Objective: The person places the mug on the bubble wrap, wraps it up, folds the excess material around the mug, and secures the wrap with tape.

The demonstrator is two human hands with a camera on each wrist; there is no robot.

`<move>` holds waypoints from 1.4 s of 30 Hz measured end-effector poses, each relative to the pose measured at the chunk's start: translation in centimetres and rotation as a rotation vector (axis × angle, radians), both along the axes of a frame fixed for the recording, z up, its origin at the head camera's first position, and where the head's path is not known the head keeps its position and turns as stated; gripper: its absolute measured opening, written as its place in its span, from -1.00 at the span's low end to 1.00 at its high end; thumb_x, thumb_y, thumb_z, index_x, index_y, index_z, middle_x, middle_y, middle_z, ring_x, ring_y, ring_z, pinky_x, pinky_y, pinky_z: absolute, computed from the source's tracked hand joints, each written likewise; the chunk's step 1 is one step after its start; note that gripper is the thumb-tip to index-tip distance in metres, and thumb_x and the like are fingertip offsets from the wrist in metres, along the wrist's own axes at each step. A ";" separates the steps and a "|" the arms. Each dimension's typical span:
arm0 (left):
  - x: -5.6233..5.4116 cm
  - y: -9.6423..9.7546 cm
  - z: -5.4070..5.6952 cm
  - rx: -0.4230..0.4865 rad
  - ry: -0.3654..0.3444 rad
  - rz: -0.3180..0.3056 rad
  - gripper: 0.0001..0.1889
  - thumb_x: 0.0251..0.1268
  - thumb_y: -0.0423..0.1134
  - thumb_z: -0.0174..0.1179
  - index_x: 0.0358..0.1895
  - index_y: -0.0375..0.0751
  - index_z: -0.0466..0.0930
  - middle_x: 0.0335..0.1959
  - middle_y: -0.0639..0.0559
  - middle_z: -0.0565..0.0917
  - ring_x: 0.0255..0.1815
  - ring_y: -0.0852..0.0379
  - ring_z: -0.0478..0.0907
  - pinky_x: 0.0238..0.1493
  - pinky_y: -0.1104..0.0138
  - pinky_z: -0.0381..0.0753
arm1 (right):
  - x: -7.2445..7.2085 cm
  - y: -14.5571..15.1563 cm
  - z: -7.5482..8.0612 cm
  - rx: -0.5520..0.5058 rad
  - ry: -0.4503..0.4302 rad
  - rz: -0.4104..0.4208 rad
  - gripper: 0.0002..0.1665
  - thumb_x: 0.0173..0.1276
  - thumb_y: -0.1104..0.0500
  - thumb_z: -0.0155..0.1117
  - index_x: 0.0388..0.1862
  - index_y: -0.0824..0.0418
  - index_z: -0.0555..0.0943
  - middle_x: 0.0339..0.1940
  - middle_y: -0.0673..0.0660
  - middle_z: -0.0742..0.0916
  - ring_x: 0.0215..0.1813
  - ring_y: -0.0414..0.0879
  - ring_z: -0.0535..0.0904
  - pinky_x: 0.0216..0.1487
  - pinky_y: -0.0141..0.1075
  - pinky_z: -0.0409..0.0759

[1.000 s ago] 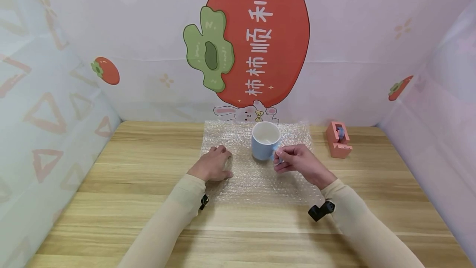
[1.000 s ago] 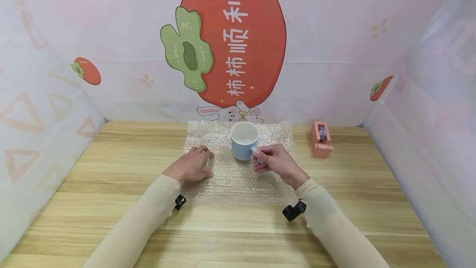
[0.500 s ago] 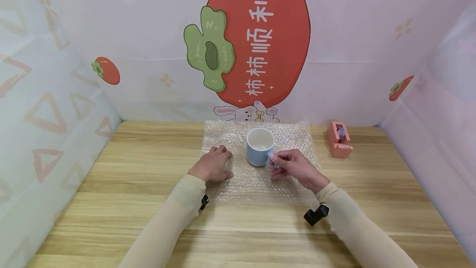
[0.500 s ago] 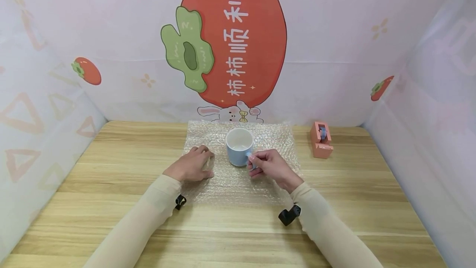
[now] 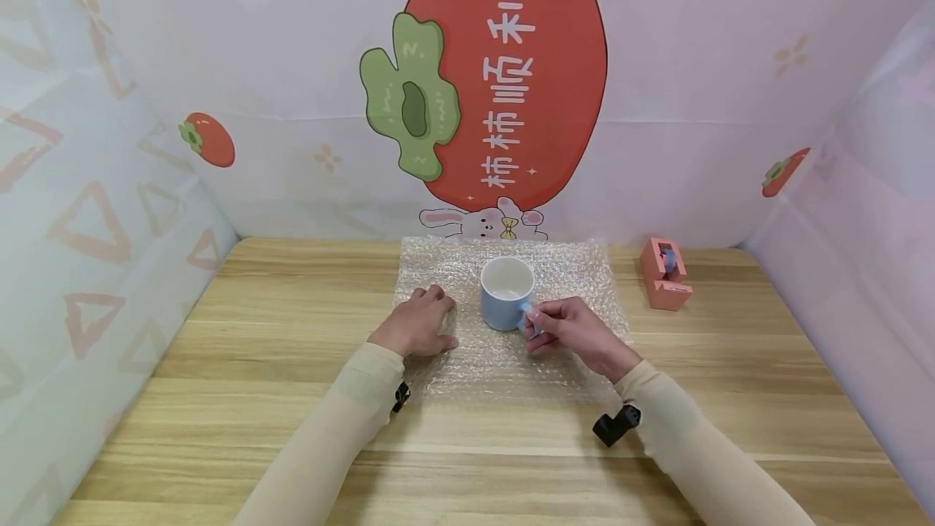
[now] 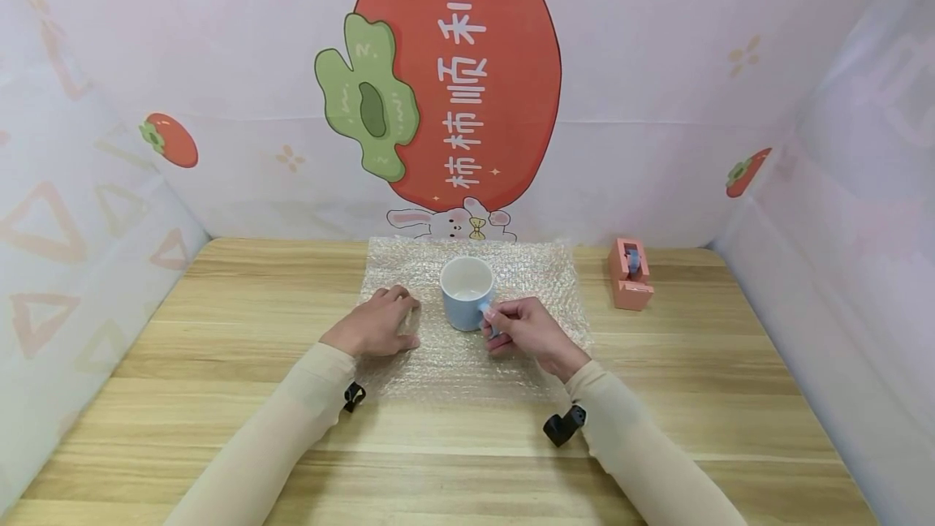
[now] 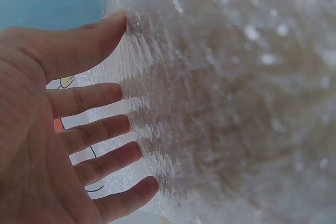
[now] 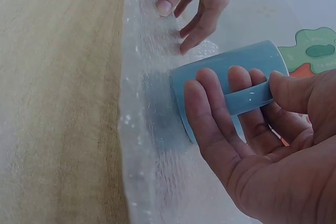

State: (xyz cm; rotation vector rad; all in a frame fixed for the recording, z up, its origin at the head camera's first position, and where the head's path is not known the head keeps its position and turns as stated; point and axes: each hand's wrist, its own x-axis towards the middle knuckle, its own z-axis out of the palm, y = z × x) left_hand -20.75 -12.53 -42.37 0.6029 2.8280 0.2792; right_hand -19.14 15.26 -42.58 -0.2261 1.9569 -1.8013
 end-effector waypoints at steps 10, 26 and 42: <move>0.0 0.0 0.0 -0.002 -0.002 -0.005 -0.35 0.25 0.03 0.42 0.33 -0.24 0.51 0.33 -0.22 0.44 0.35 -0.23 0.35 0.25 -0.10 0.50 | 0.0 -0.1 -0.2 0.027 -0.002 -0.008 -0.61 0.59 0.24 0.11 0.01 0.66 0.53 -0.28 0.19 0.71 -0.30 -0.06 0.72 -0.11 -0.11 0.75; -0.1 -0.1 -0.2 0.000 -0.001 -0.001 -0.36 0.24 0.02 0.44 0.31 -0.21 0.53 0.32 -0.20 0.45 0.32 -0.22 0.36 0.22 -0.10 0.51 | 0.1 -0.2 0.4 0.188 0.064 -0.012 -0.63 0.60 0.13 0.13 -0.04 0.48 0.65 -0.19 0.26 0.72 -0.26 -0.01 0.70 -0.24 -0.14 0.74; -0.1 -0.1 -0.2 0.004 0.001 0.002 -0.36 0.23 0.02 0.44 0.31 -0.21 0.53 0.32 -0.20 0.45 0.31 -0.21 0.37 0.21 -0.09 0.53 | -0.4 0.5 2.4 0.554 0.399 -0.013 -0.73 0.41 -0.02 0.38 -0.17 0.17 0.76 -0.29 0.04 0.75 -0.27 -0.03 0.62 -0.33 -0.23 0.62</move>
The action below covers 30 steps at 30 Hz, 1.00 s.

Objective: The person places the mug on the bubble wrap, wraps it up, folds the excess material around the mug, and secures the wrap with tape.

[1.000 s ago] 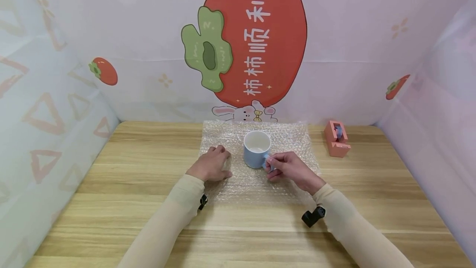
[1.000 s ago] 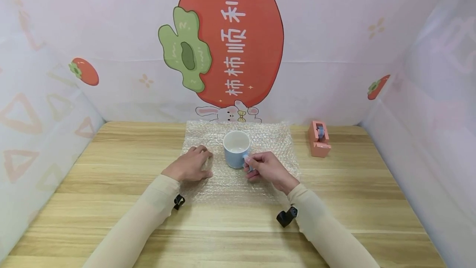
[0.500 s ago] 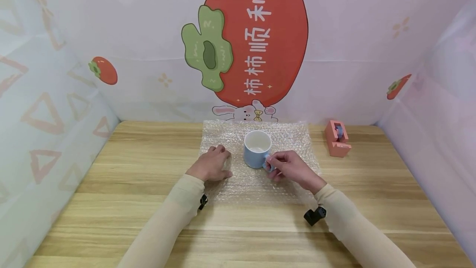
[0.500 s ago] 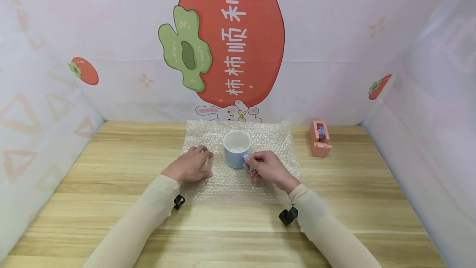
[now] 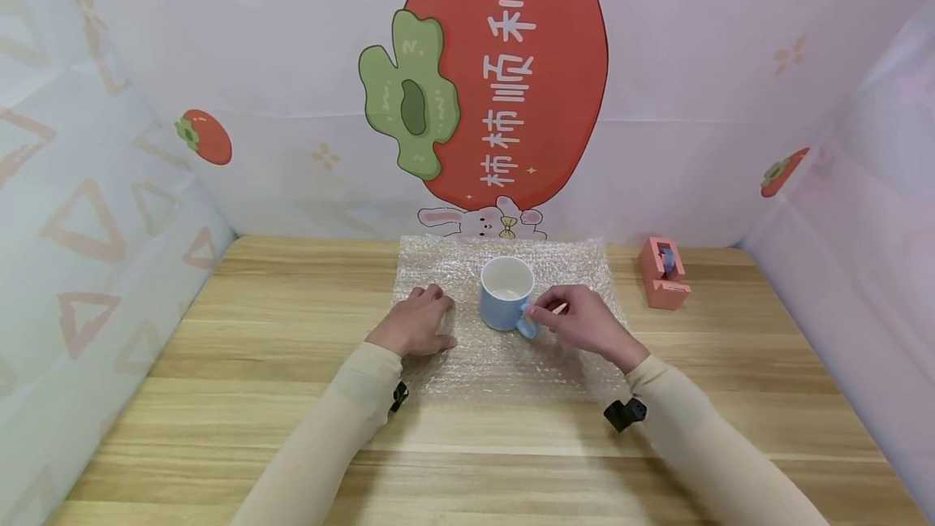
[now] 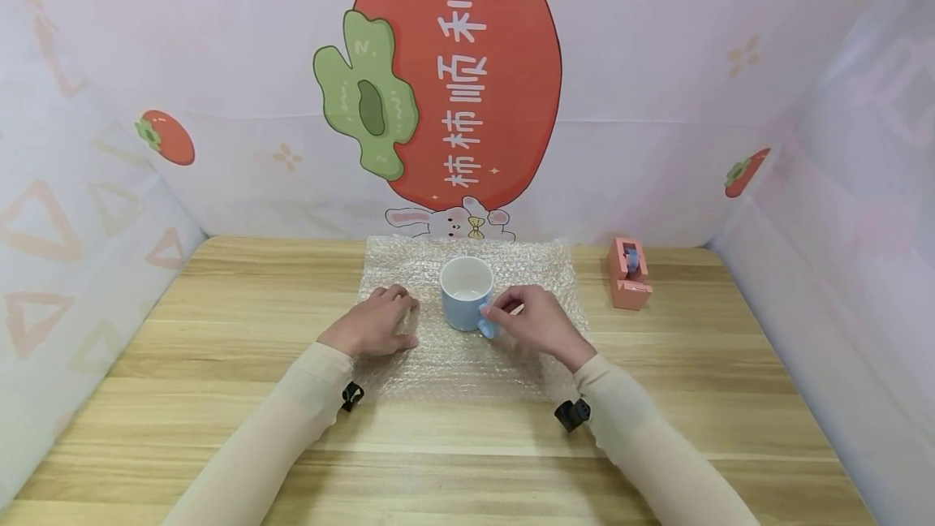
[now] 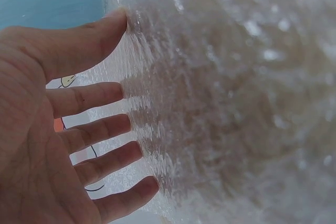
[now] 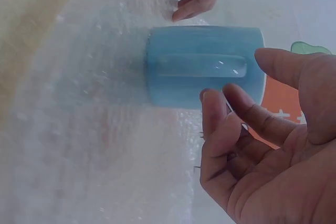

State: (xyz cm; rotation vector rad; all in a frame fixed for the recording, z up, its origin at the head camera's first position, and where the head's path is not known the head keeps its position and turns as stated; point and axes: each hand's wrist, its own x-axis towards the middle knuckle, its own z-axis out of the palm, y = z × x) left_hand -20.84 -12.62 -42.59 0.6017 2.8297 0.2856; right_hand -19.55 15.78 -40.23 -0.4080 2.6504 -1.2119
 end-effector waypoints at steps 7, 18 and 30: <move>0.1 0.0 0.1 -0.002 -0.002 -0.001 -0.35 0.24 0.03 0.43 0.32 -0.22 0.52 0.33 -0.20 0.44 0.32 -0.22 0.36 0.23 -0.09 0.52 | -0.7 0.1 1.8 0.085 0.094 -0.004 -0.54 0.27 -0.05 0.51 -0.05 0.27 0.69 -0.24 0.10 0.72 -0.20 0.02 0.63 -0.22 -0.22 0.66; 0.2 0.0 0.1 0.008 0.008 -0.005 -0.35 0.23 0.02 0.44 0.31 -0.23 0.53 0.33 -0.21 0.44 0.32 -0.23 0.37 0.23 -0.10 0.51 | -2.0 -1.3 4.0 0.186 0.131 0.095 -0.02 0.08 -0.05 0.65 0.40 0.31 0.45 0.20 0.27 0.61 0.20 0.17 0.52 0.15 0.07 0.59; 0.1 0.0 0.2 0.002 -0.003 0.005 -0.36 0.23 0.02 0.44 0.31 -0.23 0.53 0.32 -0.19 0.45 0.31 -0.22 0.37 0.24 -0.08 0.50 | -3.8 -3.8 4.7 0.299 0.167 0.237 0.03 0.06 -0.05 0.65 0.48 0.17 0.41 0.38 0.25 0.49 0.30 0.15 0.39 0.10 0.07 0.61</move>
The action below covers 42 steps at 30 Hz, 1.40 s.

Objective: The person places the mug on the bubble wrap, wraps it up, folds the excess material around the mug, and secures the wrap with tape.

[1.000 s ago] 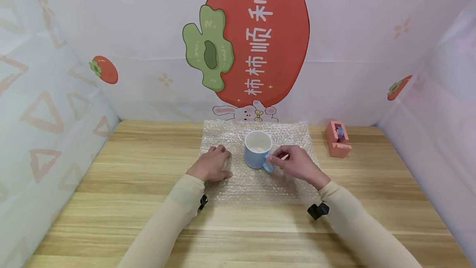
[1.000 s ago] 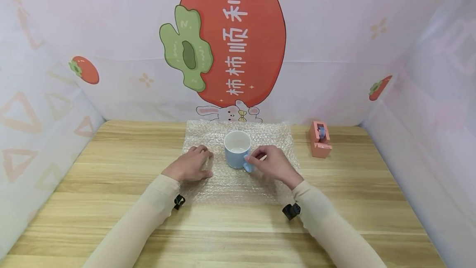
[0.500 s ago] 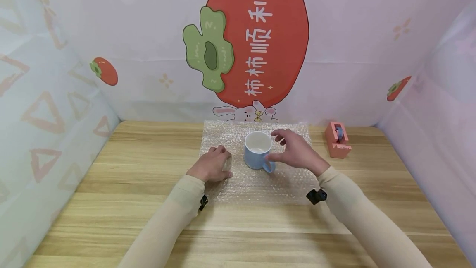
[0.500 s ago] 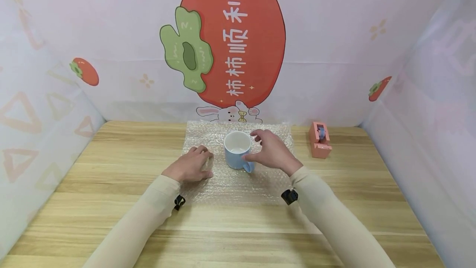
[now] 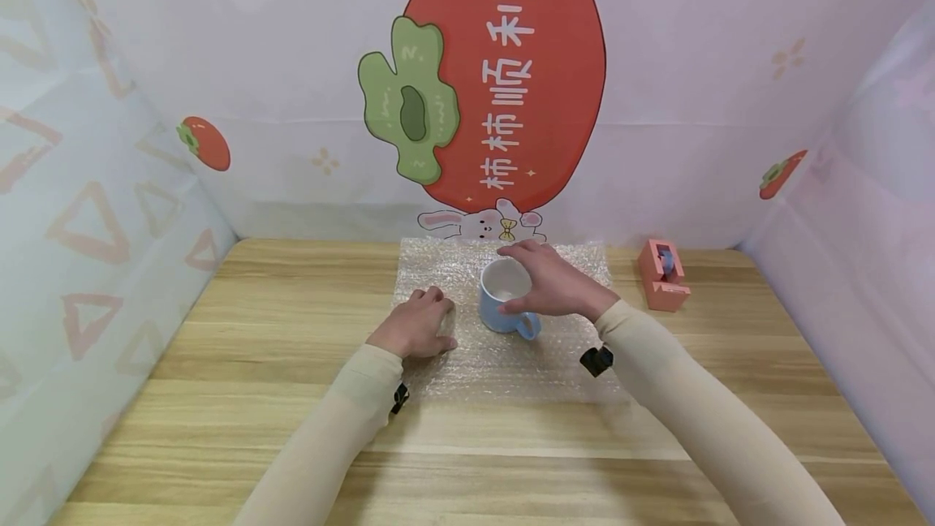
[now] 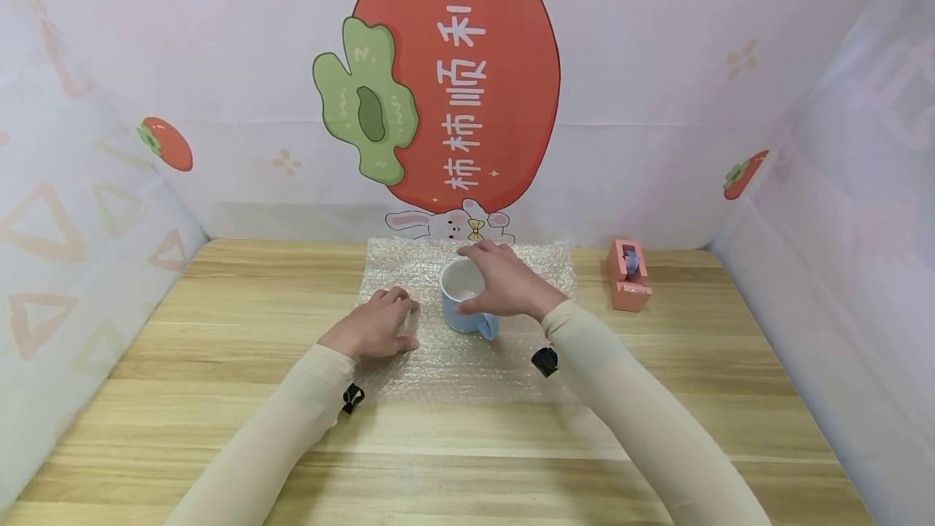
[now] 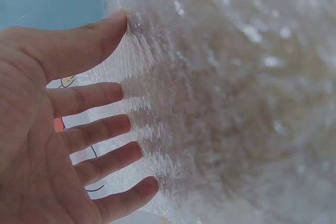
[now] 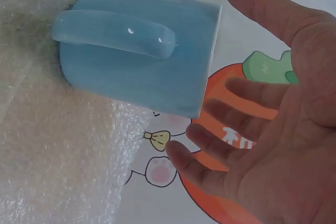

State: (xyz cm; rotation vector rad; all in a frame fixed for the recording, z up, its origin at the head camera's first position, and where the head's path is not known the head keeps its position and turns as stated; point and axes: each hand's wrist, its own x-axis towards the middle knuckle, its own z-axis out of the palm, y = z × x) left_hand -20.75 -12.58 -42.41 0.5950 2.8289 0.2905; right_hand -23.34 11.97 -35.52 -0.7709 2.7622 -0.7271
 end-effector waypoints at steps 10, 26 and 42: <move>0.0 0.0 -0.1 -0.002 -0.008 0.001 -0.35 0.25 0.04 0.42 0.34 -0.20 0.52 0.34 -0.19 0.44 0.33 -0.21 0.36 0.26 -0.09 0.49 | -0.5 -0.9 -0.5 0.013 -0.025 0.035 -0.10 0.14 0.03 0.59 0.43 0.24 0.46 0.35 0.24 0.51 0.25 0.15 0.48 0.14 0.05 0.61; 0.2 0.0 0.0 -0.014 -0.012 -0.008 -0.34 0.25 0.03 0.42 0.35 -0.22 0.51 0.35 -0.22 0.43 0.34 -0.23 0.36 0.27 -0.09 0.49 | -0.2 -1.5 -1.0 -0.009 0.019 -0.068 -0.11 0.12 -0.02 0.60 0.40 0.24 0.51 0.28 0.26 0.54 0.22 0.16 0.50 0.12 0.02 0.60; -0.2 0.0 0.0 -0.028 -0.011 -0.011 -0.33 0.29 0.05 0.39 0.36 -0.23 0.49 0.38 -0.24 0.40 0.37 -0.23 0.34 0.30 -0.08 0.47 | 0.3 -2.7 -1.4 -0.023 0.038 -0.288 -0.07 0.05 -0.14 0.63 0.35 0.24 0.55 0.19 0.29 0.56 0.12 0.17 0.51 0.01 0.01 0.66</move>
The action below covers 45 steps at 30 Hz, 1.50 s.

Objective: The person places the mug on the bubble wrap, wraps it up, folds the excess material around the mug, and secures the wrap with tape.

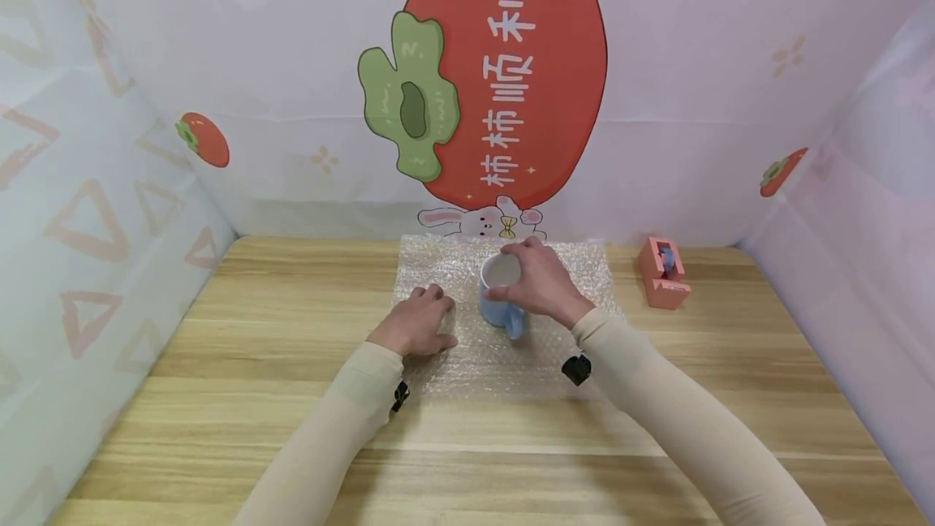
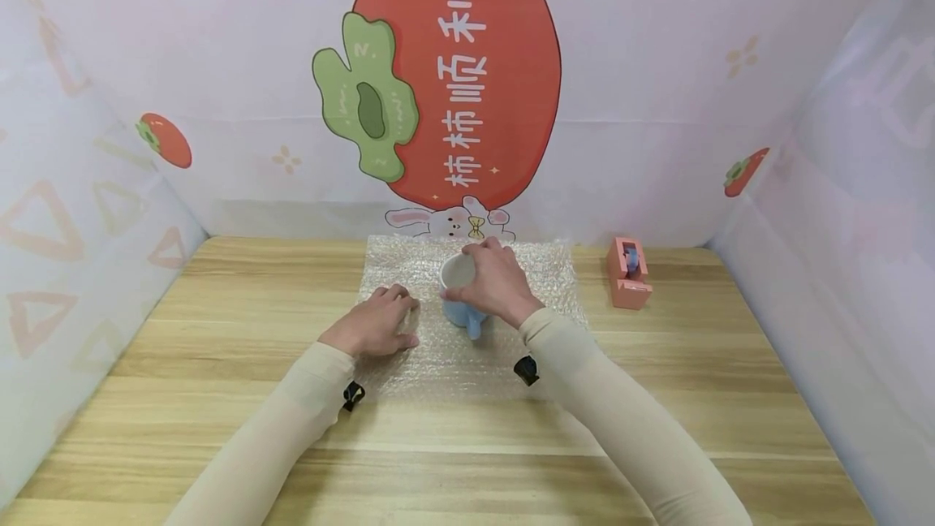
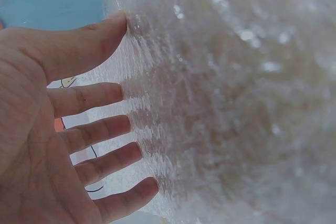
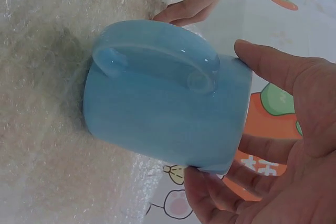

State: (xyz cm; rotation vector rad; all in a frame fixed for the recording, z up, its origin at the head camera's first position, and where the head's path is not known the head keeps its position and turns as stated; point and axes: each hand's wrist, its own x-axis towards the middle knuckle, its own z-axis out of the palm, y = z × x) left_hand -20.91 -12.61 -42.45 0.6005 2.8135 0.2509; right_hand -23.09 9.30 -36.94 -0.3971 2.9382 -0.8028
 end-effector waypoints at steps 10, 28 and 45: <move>-0.1 0.1 0.0 0.004 0.020 -0.011 -0.35 0.25 0.04 0.42 0.32 -0.24 0.53 0.32 -0.22 0.44 0.31 -0.22 0.38 0.24 -0.08 0.51 | 0.3 -0.2 -0.1 -0.008 0.016 -0.065 -0.06 0.04 -0.22 0.61 0.30 0.25 0.57 0.16 0.28 0.56 0.09 0.18 0.51 -0.03 0.01 0.68; 0.0 0.0 0.1 0.014 0.031 -0.028 -0.36 0.23 0.02 0.43 0.29 -0.25 0.54 0.31 -0.24 0.46 0.27 -0.23 0.41 0.23 -0.07 0.53 | 0.5 -0.4 -0.1 0.020 0.026 -0.076 -0.03 0.02 -0.27 0.60 0.28 0.27 0.55 0.13 0.28 0.56 0.07 0.18 0.52 -0.07 0.00 0.68; 0.0 -0.1 0.1 0.011 0.016 -0.022 -0.37 0.25 0.02 0.42 0.30 -0.24 0.54 0.32 -0.23 0.44 0.29 -0.22 0.39 0.24 -0.06 0.51 | 0.5 -0.4 0.1 0.019 0.007 -0.075 -0.05 0.04 -0.24 0.60 0.26 0.30 0.55 0.11 0.28 0.56 0.05 0.18 0.51 -0.09 -0.02 0.68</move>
